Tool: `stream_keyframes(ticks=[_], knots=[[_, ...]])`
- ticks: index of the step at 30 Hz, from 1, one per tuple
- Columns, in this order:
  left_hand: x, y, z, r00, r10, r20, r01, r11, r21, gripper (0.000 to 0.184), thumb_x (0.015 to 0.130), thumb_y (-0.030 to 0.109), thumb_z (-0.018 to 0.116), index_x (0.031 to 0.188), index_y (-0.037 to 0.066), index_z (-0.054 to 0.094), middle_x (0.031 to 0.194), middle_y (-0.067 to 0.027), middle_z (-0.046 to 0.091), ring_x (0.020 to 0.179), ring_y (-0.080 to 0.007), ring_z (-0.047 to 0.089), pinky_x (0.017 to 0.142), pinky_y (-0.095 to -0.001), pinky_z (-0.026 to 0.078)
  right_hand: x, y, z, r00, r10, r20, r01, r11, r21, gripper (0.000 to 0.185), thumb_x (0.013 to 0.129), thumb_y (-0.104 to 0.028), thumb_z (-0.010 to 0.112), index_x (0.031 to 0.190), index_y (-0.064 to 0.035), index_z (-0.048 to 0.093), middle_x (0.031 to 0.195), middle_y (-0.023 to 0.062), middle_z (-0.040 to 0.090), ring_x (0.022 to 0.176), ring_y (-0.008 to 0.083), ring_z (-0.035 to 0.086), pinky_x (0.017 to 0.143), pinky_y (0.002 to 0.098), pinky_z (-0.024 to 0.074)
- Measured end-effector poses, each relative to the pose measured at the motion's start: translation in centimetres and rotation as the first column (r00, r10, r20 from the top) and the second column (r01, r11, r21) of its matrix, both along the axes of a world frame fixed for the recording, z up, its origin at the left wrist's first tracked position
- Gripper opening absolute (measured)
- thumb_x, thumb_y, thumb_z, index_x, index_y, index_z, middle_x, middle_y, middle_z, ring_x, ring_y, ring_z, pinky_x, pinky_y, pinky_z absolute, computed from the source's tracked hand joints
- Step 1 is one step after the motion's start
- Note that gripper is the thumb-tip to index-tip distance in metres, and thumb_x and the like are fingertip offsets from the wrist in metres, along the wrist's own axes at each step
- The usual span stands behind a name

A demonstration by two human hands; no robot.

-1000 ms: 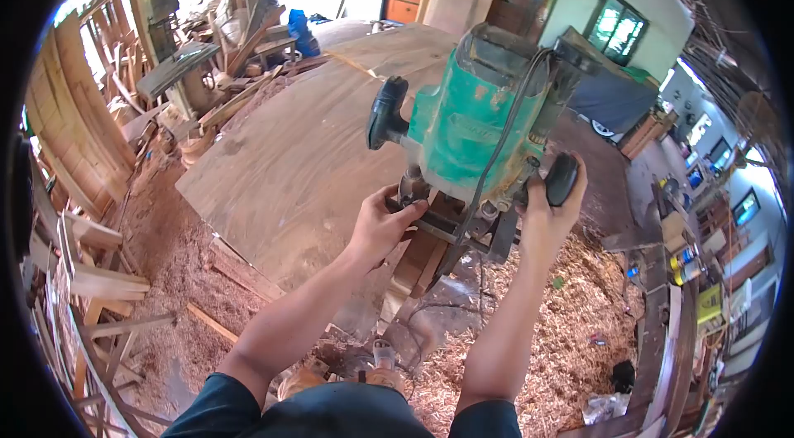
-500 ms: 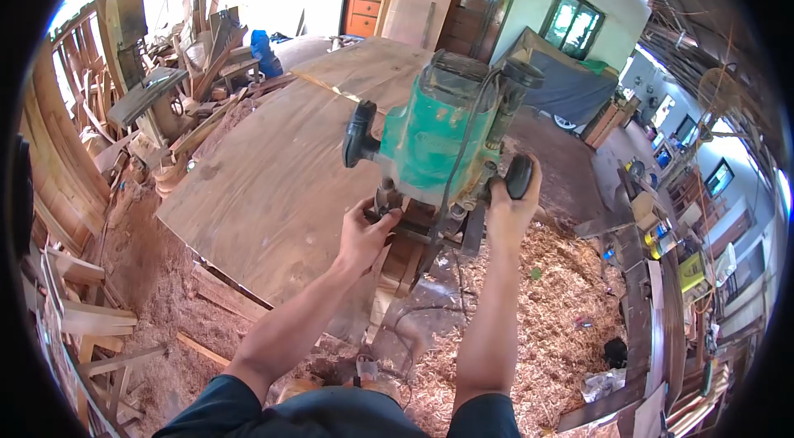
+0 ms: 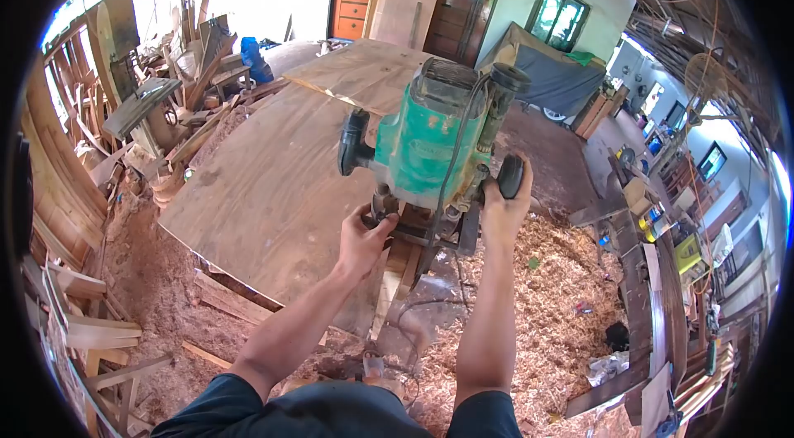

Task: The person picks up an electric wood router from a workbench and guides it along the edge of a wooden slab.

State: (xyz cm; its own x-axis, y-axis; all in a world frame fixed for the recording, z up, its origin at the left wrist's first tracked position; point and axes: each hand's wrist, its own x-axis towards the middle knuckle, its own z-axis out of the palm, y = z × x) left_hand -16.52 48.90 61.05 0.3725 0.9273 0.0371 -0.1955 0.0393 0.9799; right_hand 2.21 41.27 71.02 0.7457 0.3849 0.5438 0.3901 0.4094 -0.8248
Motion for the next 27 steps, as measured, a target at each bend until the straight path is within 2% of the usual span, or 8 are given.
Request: stream_keyframes(ticks=[4,7,13,19,27], knots=[[-0.9,-0.8,0.5,0.999,0.006,-0.038,-0.004,0.999,0.044,0.045,0.088,0.019,0.073,0.122,-0.006,0.056,0.091,-0.0061,0.068,0.077,-0.0109,0.063,0.063,-0.0262,0.053,-1.3,-0.9,0.5,0.998,0.028,-0.061,-0.027,1.0,0.006,0.056,0.08,0.003,0.053,0.134,-0.0154,0.049,0.099,0.0014,0.055,0.066,0.0075,0.05,0.047,0.0219,0.041],[-1.9,-1.8,1.6,0.996,-0.015,-0.082,0.018,0.999,0.035,0.046,0.088,0.018,0.073,0.123,-0.007,0.056,0.093,-0.0067,0.068,0.079,-0.0112,0.064,0.065,-0.0262,0.053,-2.0,-1.8,1.0,0.997,0.021,-0.077,-0.023,0.999,-0.023,0.059,0.082,0.005,0.056,0.136,-0.0157,0.047,0.093,0.0016,0.056,0.061,0.0069,0.05,0.046,0.0229,0.0374],[-2.7,-3.0,1.0,1.0,-0.006,-0.001,0.006,1.0,0.002,0.046,0.087,0.015,0.074,0.123,-0.007,0.056,0.094,-0.0067,0.068,0.082,-0.0111,0.064,0.07,-0.0261,0.054,-4.1,-3.7,1.8,0.993,-0.02,-0.116,0.008,0.995,-0.103,0.057,0.083,0.005,0.055,0.135,-0.0164,0.047,0.09,0.0005,0.056,0.057,0.0059,0.048,0.042,0.0221,0.0346],[-3.5,-4.0,0.2,0.997,0.004,0.083,-0.005,1.0,0.015,0.044,0.088,0.013,0.073,0.123,-0.007,0.056,0.096,-0.0062,0.068,0.082,-0.0104,0.063,0.072,-0.0248,0.053,-5.4,-4.7,1.6,0.994,0.001,-0.113,-0.006,0.999,-0.043,0.057,0.082,0.005,0.055,0.134,-0.0159,0.047,0.089,0.0003,0.055,0.057,0.0058,0.049,0.043,0.0216,0.0352],[-4.4,-4.5,0.6,1.0,0.003,0.021,-0.004,0.999,0.038,0.042,0.088,0.013,0.073,0.121,-0.007,0.056,0.093,-0.0049,0.068,0.079,-0.0083,0.061,0.068,-0.0229,0.05,-6.4,-5.4,2.0,0.995,-0.025,-0.096,0.018,0.997,-0.078,0.057,0.082,0.007,0.053,0.135,-0.0154,0.047,0.092,0.0007,0.054,0.061,0.0063,0.051,0.046,0.0216,0.0388]])
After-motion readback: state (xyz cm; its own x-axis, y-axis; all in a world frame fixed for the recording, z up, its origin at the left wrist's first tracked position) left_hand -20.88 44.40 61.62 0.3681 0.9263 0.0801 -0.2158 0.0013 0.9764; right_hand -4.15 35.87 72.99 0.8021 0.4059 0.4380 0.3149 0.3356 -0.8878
